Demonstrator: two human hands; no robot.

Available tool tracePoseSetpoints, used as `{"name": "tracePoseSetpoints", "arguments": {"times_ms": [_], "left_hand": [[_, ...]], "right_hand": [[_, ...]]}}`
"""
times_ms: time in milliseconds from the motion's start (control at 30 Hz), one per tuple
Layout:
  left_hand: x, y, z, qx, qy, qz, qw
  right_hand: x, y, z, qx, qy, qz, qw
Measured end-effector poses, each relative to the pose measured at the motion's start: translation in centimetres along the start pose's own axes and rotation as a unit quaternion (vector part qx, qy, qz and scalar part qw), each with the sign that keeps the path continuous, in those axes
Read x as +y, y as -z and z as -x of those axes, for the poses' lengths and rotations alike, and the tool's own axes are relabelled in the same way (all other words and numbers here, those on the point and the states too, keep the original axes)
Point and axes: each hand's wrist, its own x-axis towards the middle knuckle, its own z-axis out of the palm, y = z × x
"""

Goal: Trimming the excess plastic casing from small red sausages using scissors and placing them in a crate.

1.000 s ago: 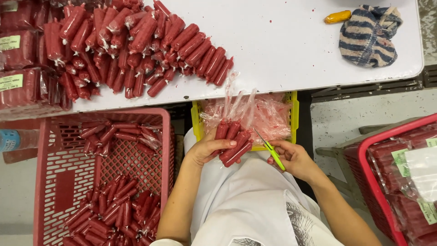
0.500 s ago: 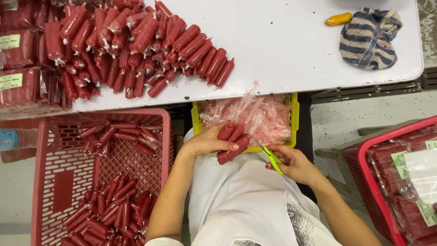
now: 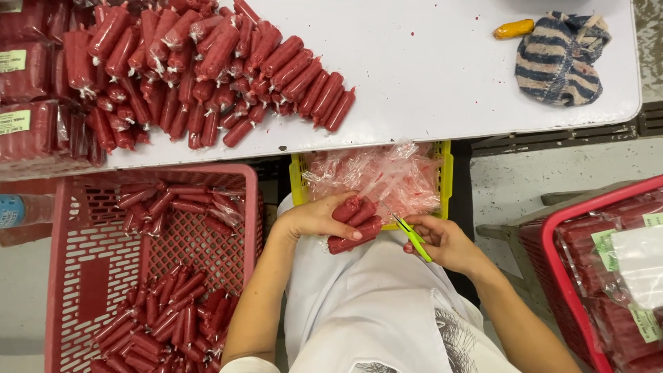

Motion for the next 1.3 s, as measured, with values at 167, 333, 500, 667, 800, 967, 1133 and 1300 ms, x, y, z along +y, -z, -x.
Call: {"name": "tracePoseSetpoints", "arguments": {"times_ms": [167, 333, 500, 667, 800, 967, 1133, 1300], "left_hand": [[-0.4, 0.0, -0.1, -0.01, -0.015, -0.015, 1.0], [-0.4, -0.2, -0.4, -0.049, -0.017, 0.003, 0.999], [3.2, -1.3, -0.5, -0.092, -0.018, 0.004, 0.996], [-0.4, -0.9, -1.9, -0.101, -0.008, -0.019, 0.995], [0.1, -1.2, -2.1, -0.105, -0.005, -0.022, 0.994], [2.0, -1.8, -2.3, -0.112, 0.006, 0.007, 0.994], [1.9, -1.7, -2.7, -0.11, 0.007, 0.042, 0.993], [0.0, -1.2, -3.3, -0.103, 0.012, 0.059, 0.993]], "right_hand": [[0.2, 1.1, 0.8, -0.012, -0.031, 0.002, 0.999], [-0.8, 0.2, 0.6, -0.007, -0.033, 0.05, 0.998], [1.1, 1.1, -0.5, -0.043, -0.025, 0.072, 0.996], [-0.6, 0.9, -0.3, -0.043, -0.03, 0.034, 0.998], [3.0, 2.5, 0.4, -0.033, -0.038, 0.003, 0.999], [0.5, 1.0, 0.5, -0.019, -0.024, 0.003, 1.0], [0.1, 1.4, 0.5, -0.013, -0.002, -0.001, 1.0], [2.0, 4.2, 1.8, 0.015, -0.008, -0.013, 1.0]]}}
